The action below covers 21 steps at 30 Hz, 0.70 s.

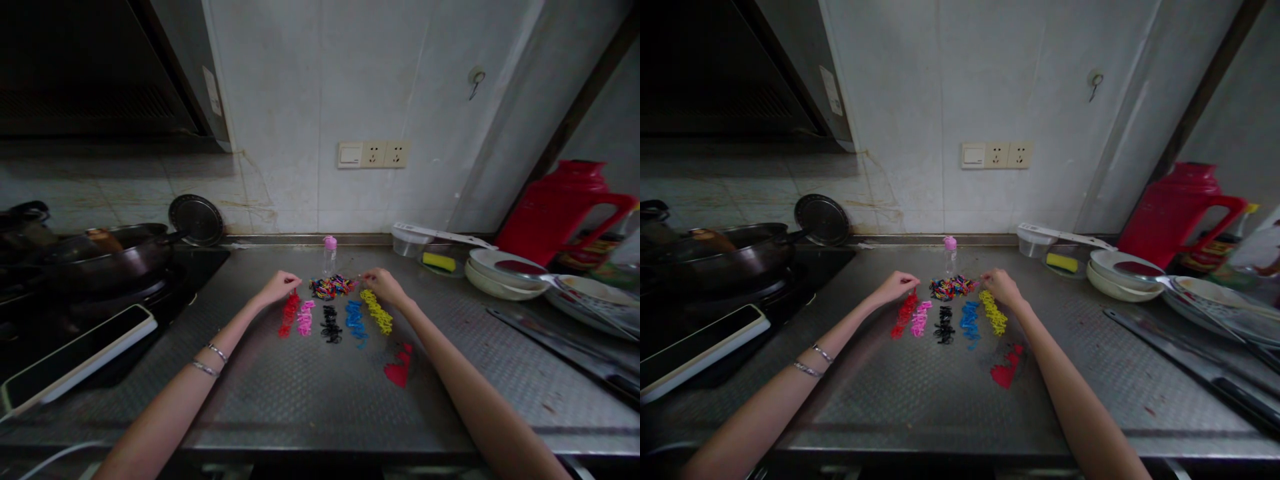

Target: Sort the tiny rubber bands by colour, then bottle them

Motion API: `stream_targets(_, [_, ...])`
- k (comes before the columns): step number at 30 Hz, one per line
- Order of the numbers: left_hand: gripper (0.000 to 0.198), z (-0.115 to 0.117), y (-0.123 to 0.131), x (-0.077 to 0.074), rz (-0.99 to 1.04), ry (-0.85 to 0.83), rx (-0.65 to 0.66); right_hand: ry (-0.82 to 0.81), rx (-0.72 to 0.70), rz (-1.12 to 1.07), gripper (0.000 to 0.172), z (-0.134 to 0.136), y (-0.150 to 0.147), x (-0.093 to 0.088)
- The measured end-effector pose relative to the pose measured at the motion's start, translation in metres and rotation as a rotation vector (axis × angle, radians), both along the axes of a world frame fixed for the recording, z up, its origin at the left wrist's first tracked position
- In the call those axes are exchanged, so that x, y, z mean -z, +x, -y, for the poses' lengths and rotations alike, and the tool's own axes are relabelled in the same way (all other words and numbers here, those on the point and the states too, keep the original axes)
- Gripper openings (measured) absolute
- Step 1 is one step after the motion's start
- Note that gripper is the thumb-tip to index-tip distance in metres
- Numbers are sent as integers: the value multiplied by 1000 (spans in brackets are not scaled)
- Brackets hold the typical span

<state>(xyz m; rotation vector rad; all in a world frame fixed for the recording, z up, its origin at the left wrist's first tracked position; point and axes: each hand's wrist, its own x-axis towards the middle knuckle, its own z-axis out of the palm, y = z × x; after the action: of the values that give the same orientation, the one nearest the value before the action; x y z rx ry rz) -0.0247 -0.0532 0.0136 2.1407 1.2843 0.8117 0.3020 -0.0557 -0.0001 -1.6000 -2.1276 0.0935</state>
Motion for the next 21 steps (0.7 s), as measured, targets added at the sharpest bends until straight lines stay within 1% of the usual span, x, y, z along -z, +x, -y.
stream_targets(3, [39, -1, -4, -2, 13, 19, -62, 27, 50, 175, 30, 6, -10, 2])
stream_targets(6, [41, -1, -6, -2, 3, 32, -82, 18, 20, 299, 31, 8, -18, 4])
stream_targets(8, [42, -1, -7, -1, 4, 43, -78, 16, 4, 345, 31, 9, -20, 4])
stream_targets(15, [42, -3, -8, 1, 21, 48, -90, 13, 12, 382, 26, 10, -23, 0])
stream_targets(21, [43, -5, -10, 3, 36, 58, -71, 9, 43, 389, 23, 11, -24, -2])
